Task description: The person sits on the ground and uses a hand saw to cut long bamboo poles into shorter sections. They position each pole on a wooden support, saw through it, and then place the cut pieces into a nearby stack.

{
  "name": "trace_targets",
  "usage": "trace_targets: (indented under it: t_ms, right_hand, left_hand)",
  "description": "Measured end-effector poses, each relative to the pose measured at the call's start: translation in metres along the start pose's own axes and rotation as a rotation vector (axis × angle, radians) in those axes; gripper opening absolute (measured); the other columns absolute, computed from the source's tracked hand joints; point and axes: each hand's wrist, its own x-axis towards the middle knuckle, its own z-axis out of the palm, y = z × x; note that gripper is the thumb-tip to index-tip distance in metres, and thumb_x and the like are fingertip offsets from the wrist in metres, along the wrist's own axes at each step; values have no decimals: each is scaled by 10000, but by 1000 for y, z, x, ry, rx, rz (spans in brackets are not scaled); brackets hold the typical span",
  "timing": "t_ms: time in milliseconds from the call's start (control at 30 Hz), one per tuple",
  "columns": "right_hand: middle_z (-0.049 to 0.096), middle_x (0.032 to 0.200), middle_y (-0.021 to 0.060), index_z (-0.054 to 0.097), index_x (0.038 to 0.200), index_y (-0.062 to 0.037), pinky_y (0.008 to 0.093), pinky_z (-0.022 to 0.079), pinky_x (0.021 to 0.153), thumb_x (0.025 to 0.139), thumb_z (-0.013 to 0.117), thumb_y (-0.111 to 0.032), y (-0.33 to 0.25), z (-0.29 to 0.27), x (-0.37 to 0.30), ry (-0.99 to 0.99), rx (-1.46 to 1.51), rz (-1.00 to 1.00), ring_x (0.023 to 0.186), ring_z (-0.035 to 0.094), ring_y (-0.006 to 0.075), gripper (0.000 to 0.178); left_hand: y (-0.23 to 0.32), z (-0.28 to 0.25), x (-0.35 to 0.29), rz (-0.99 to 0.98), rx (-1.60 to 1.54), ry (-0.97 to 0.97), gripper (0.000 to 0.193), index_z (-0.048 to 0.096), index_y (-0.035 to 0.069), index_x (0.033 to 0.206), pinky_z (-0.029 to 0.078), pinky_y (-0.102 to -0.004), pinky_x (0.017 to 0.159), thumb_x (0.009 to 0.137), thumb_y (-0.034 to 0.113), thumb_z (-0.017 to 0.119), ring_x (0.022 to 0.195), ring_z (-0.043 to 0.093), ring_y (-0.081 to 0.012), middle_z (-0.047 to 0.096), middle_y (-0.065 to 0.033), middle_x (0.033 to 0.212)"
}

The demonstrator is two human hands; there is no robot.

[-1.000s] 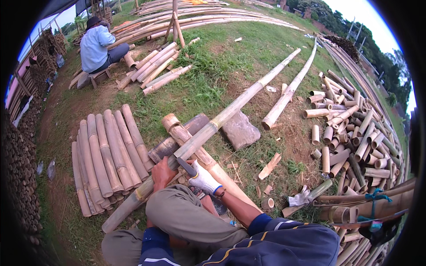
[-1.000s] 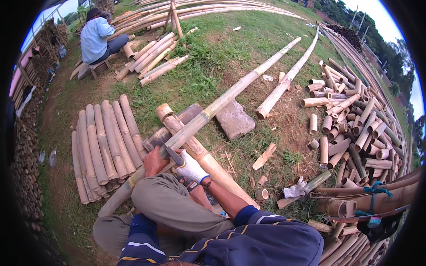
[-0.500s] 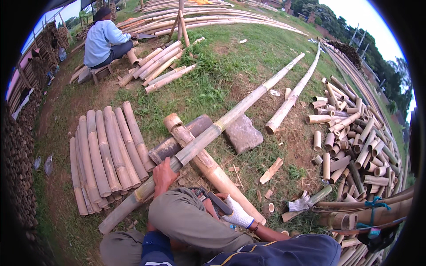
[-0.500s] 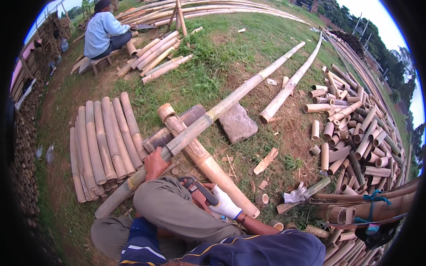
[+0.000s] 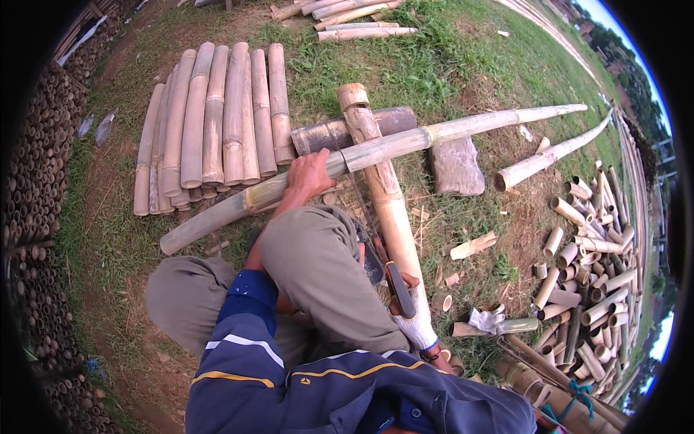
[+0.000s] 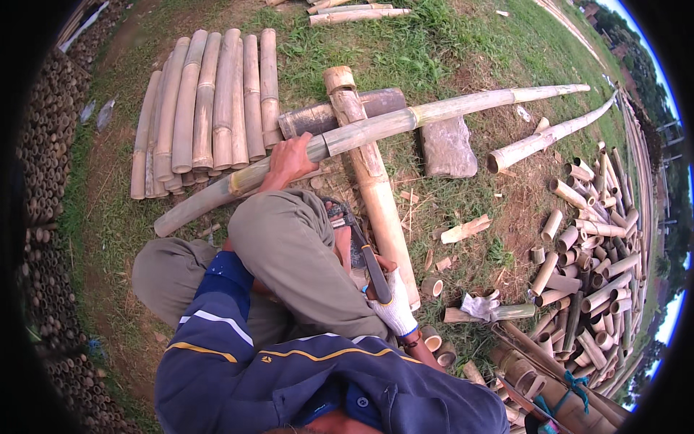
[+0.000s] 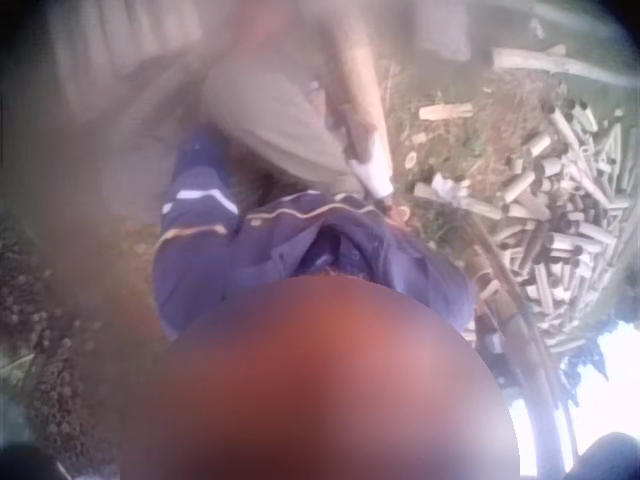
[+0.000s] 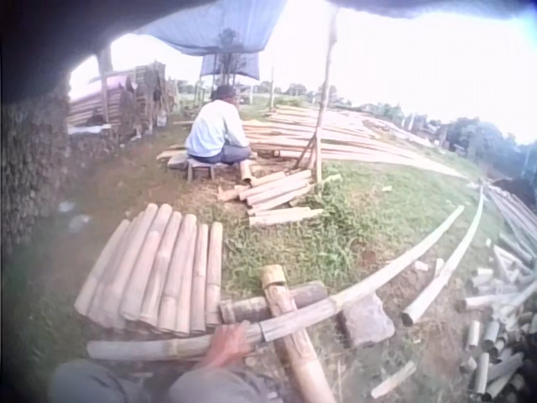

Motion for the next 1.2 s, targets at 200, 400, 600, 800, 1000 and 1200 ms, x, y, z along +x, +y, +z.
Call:
trace_targets:
  t_ms: [200, 400, 600, 800, 1000, 1200]
  right_hand:
    - [667, 1247, 153, 494, 1481, 3, 371, 548, 995, 900, 728, -50, 28, 5, 43, -44, 5, 76, 1133, 683, 254, 628]
    - [697, 1114, 136, 514, 1502, -73, 388, 569, 875, 927, 721, -122, 26, 43, 181, -1, 114, 6, 983, 714, 244, 614]
    - [703, 1149, 168, 493, 1526, -21, 410, 546, 900, 939, 709, -173, 28, 10, 66, -5, -1, -58, 1047, 706, 282, 644]
    - [683, 1312, 168, 509, 1528, 5, 407, 502, 1109, 918, 749, -201, -2, -19, -5, -45, 51, 80, 1267, 663, 289, 687]
    - [656, 1311, 145, 493, 1538, -60, 386, 529, 1023, 948, 769, -206, 35, 44, 155, -25, 61, -41, 1192, 671, 253, 667]
    - [678, 1180, 152, 503, 1548, -122, 393, 568, 914, 886, 785, -218, 32, 32, 128, 48, 73, -167, 1026, 701, 281, 725]
  left_hand:
    - [7, 8, 5, 52, -13, 73, 589, 674, 72, 1194, 603, -551, 907, 709, 313, 908, 1040, 757, -461, 783, -271, 1070]
    - [11, 8, 17, 26, 6, 10, 624, 665, 58, 1224, 585, -575, 942, 682, 270, 891, 1068, 745, -491, 780, -272, 1083]
    - [19, 2, 14, 5, 0, -59, 642, 655, 72, 1233, 576, -582, 969, 671, 260, 900, 1103, 735, -498, 780, -274, 1105]
    - [15, 1, 14, -11, 28, -92, 692, 646, 84, 1260, 584, -565, 965, 654, 276, 920, 1118, 736, -486, 784, -268, 1137]
    - [18, 2, 17, -11, 59, -59, 755, 667, 69, 1296, 588, -556, 978, 632, 293, 948, 1118, 745, -475, 784, -279, 1127]
    - [13, 6, 19, 2, 53, -74, 742, 664, 63, 1268, 610, -558, 934, 622, 286, 953, 1074, 760, -476, 792, -271, 1092]
